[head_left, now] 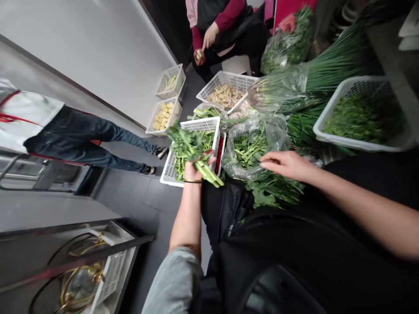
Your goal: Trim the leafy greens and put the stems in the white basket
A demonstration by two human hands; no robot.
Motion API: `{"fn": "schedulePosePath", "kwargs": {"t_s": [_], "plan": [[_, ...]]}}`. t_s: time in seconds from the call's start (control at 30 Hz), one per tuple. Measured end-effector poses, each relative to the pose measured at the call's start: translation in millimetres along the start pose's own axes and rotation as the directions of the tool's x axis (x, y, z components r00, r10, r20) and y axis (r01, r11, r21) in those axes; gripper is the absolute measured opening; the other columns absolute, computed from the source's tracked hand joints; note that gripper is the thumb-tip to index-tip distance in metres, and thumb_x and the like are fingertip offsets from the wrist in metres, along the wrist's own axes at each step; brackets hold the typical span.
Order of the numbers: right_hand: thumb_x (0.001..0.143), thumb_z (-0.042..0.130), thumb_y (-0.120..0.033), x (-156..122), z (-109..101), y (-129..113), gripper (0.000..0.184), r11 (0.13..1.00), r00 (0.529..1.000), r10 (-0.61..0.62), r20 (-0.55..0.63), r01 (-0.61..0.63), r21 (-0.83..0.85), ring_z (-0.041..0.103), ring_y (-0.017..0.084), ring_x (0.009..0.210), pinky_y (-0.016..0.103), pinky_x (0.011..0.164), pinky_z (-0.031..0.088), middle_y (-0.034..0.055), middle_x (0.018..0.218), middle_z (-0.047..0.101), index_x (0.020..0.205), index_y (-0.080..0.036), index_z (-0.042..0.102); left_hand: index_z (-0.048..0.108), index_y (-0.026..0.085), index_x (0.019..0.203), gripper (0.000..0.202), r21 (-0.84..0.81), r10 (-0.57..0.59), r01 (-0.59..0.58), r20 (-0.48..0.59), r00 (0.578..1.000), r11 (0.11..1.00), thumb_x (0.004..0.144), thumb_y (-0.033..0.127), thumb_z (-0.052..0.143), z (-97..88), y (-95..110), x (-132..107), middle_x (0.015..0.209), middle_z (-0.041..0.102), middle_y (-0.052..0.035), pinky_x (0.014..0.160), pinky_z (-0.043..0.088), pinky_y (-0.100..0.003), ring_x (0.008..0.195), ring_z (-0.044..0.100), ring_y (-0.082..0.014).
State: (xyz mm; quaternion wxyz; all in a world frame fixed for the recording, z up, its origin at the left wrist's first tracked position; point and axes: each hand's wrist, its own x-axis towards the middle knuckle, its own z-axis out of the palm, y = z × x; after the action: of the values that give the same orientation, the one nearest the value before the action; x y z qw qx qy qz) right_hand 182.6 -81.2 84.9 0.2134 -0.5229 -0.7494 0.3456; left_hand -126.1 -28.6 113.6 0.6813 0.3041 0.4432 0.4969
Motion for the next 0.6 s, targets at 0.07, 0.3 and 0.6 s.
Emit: {"fn": "schedulePosePath", "kwargs": {"t_s": [0.07, 0.3, 0.6], "plan": [[0.082, 0.05, -0.051, 18.1, 5.0, -32.9, 0.039, 0.979, 0.997, -0.07, -0.02, 0.072, 0.19, 0.057, 0.014, 0.061, 0.025, 0.058, 0.041, 0.0018, 0.072, 0.064, 0.097, -0.019, 0.066, 0.061, 0.015, 0.069, 0.019, -0.066, -0.028, 0.037, 0.134, 0.991, 0.997, 0.059, 0.03, 0.067, 38.0, -35.3, -10.5, 0.105, 0.067, -0.013, 0.09, 0.047, -0.047, 0.112, 0.055, -0.0334], [0.072, 0.059, -0.046, 25.4, 27.6, -33.0, 0.03, 0.827, 0.976, 0.041, 0.215, -0.154, 0.541, 0.038, 0.007, 0.036, 0.022, 0.04, 0.027, -0.0059, 0.042, 0.044, 0.064, -0.017, 0.055, 0.065, 0.019, 0.089, 0.035, -0.159, -0.156, 0.179, 0.143, 0.977, 0.971, 0.055, 0.027, 0.068, 86.9, -93.8, -20.2, 0.099, 0.068, -0.0081, 0.09, 0.045, -0.044, 0.105, 0.059, -0.0297], [0.075, 0.06, -0.036, -2.3, 24.7, -14.1, 0.02, 0.684, 0.986, 0.162, 0.026, -0.132, 0.717, 0.039, 0.006, 0.032, 0.018, 0.035, 0.029, -0.0053, 0.039, 0.05, 0.073, -0.016, 0.058, 0.063, 0.017, 0.091, 0.033, -0.25, -0.239, 0.262, 0.118, 0.964, 0.932, 0.058, 0.021, 0.066, 78.7, -99.9, -35.9, 0.096, 0.067, -0.009, 0.09, 0.045, -0.05, 0.104, 0.059, -0.0314]]}}
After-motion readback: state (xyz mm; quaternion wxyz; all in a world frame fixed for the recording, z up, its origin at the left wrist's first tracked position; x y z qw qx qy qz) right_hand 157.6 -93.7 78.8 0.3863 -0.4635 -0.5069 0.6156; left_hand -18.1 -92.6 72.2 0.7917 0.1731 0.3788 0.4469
